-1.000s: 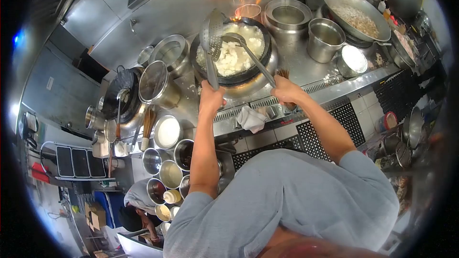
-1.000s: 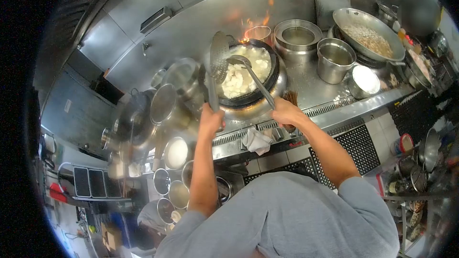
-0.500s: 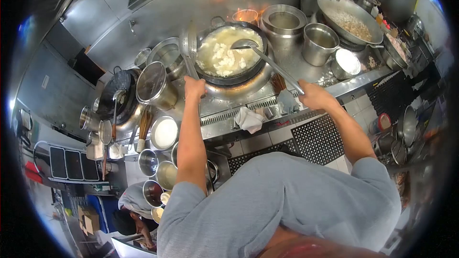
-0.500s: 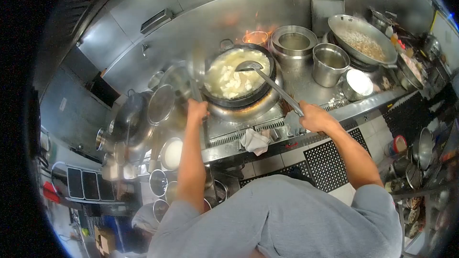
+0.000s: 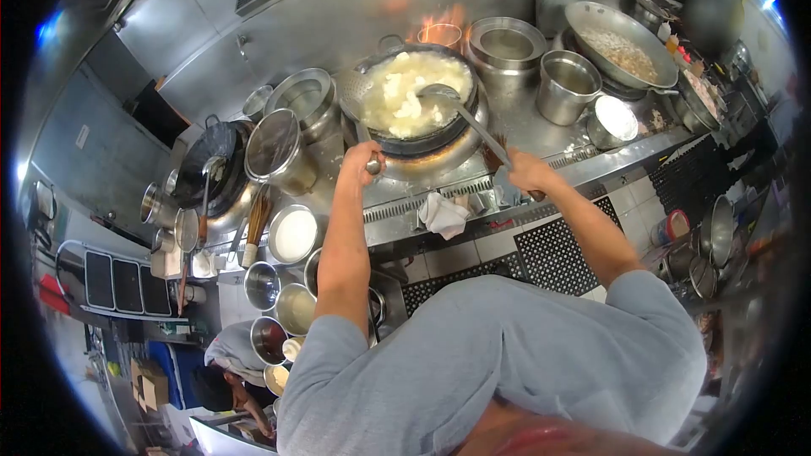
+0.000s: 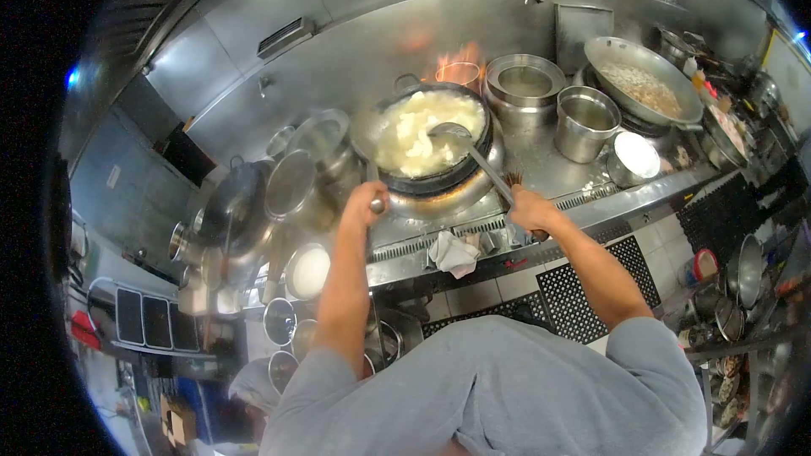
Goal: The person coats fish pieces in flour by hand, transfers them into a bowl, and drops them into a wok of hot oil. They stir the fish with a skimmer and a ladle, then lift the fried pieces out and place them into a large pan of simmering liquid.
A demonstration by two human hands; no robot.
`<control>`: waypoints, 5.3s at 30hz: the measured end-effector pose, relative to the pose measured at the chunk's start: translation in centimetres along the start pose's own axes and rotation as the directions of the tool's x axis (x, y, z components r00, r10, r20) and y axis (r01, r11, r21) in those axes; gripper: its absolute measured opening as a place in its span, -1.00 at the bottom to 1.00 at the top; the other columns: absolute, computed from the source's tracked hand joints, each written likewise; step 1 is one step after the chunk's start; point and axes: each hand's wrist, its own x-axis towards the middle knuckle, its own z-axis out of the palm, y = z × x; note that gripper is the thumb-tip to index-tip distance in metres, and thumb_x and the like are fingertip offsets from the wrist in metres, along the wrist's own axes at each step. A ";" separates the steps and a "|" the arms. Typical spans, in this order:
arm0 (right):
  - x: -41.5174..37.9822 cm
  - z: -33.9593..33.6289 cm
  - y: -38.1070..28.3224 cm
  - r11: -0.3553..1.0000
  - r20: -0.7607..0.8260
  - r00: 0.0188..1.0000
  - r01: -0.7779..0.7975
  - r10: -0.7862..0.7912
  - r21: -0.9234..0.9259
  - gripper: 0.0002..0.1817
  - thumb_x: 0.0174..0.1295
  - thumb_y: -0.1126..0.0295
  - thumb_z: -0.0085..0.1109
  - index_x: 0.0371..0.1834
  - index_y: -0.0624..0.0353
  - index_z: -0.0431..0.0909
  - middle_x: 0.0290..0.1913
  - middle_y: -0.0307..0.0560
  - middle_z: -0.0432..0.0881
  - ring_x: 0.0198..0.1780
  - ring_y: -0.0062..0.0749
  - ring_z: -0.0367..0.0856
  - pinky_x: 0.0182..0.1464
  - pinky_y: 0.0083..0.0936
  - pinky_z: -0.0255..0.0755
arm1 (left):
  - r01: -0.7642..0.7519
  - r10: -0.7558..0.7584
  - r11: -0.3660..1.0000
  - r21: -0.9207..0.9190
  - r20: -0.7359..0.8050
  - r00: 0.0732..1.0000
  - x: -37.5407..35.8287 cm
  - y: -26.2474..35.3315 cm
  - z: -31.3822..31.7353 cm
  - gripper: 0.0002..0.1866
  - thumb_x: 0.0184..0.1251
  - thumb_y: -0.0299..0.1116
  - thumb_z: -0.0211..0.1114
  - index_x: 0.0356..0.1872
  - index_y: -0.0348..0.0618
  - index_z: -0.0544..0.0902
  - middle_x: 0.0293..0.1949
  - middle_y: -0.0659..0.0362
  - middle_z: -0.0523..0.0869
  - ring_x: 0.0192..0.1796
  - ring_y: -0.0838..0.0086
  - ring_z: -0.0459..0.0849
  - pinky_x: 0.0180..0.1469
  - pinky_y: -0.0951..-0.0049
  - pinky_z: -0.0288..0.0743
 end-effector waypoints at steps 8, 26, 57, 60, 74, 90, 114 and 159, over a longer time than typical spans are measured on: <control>5.2 4.6 -2.6 0.961 -0.056 0.997 0.063 -0.049 0.271 -0.71 0.03 0.48 -0.07 -0.20 0.45 0.28 -0.59 0.09 0.49 -0.66 -0.26 0.52 -0.59 -0.33 0.38 | 0.040 -0.031 0.991 -0.125 0.070 0.997 -0.2 -2.0 0.0 -0.91 0.13 -0.52 0.10 -0.55 -0.18 0.45 -0.66 0.12 0.48 -0.63 0.40 0.43 -0.61 0.41 0.32; 14.8 1.4 -9.7 0.648 -0.025 0.996 0.076 -0.087 0.758 -0.88 -0.09 0.48 0.00 -0.61 0.35 0.40 -0.69 -0.02 0.44 -0.72 -0.38 0.38 -0.70 -0.44 0.20 | 0.010 -0.012 0.949 -0.315 -0.006 1.000 1.7 -1.2 2.0 -0.95 0.12 -0.59 0.08 -0.49 -0.27 0.40 -0.65 0.11 0.43 -0.66 0.39 0.43 -0.66 0.39 0.33; 6.2 3.8 -8.7 0.861 -0.120 0.976 0.217 -0.183 0.460 -0.56 0.09 0.39 0.00 0.05 0.33 0.27 -0.56 0.06 0.50 -0.71 -0.31 0.46 -0.63 -0.31 0.33 | 0.079 0.163 0.785 -0.614 0.328 0.931 -0.9 -0.1 1.7 -0.89 0.10 -0.54 0.12 -0.54 -0.19 0.38 -0.58 0.27 0.37 -0.61 0.62 0.33 -0.61 0.63 0.22; 8.1 2.2 -8.8 0.874 -0.067 0.978 0.208 -0.199 0.439 -0.55 0.09 0.38 0.00 0.06 0.32 0.27 -0.57 0.05 0.50 -0.71 -0.31 0.46 -0.63 -0.31 0.34 | 0.103 0.117 0.786 -0.610 0.310 0.943 -2.0 -0.7 2.7 -0.90 0.09 -0.55 0.13 -0.53 -0.20 0.38 -0.58 0.26 0.37 -0.61 0.61 0.34 -0.61 0.63 0.23; 2.7 4.4 -8.1 0.755 -0.049 0.989 0.140 -0.142 0.641 -0.62 0.08 0.40 -0.01 -0.04 0.36 0.28 -0.63 -0.04 0.43 -0.72 -0.39 0.43 -0.68 -0.40 0.27 | 0.269 0.163 0.665 -0.697 0.487 0.858 -2.6 -1.4 4.3 -0.90 0.13 -0.56 0.13 -0.37 -0.30 0.38 -0.55 0.29 0.37 -0.58 0.68 0.36 -0.60 0.69 0.23; -1.1 1.5 -5.3 0.681 -0.158 0.984 0.171 -0.082 0.712 -0.64 0.13 0.43 0.01 0.01 0.26 0.30 -0.60 -0.18 0.39 -0.73 -0.53 0.35 -0.68 -0.51 0.22 | 0.414 0.234 0.528 -0.742 0.595 0.769 -0.8 -4.3 2.3 -0.66 0.17 -0.49 0.14 -0.08 -0.49 0.33 -0.47 0.21 0.41 -0.58 0.65 0.38 -0.61 0.67 0.27; 2.8 1.4 -6.1 0.902 -0.229 0.962 0.226 -0.148 0.367 -0.59 0.10 0.41 0.02 0.03 0.31 0.29 -0.57 0.00 0.50 -0.63 -0.36 0.53 -0.58 -0.36 0.39 | 0.146 0.044 0.815 -0.561 0.312 0.949 -2.0 -2.7 3.6 -0.82 0.14 -0.49 0.16 -0.25 -0.31 0.43 -0.50 0.16 0.48 -0.62 0.60 0.37 -0.62 0.62 0.25; -4.2 -5.9 -1.2 0.998 0.008 0.998 0.057 -0.057 -0.021 -0.62 0.07 0.40 0.04 -0.03 0.30 0.32 -0.42 0.35 0.57 -0.27 0.19 0.58 -0.17 -0.07 0.39 | -0.044 0.080 0.974 -0.222 0.157 0.984 -3.5 -5.1 0.7 -0.68 0.07 -0.55 0.15 -0.16 -0.19 0.27 -0.53 0.14 0.44 -0.65 0.50 0.40 -0.67 0.45 0.30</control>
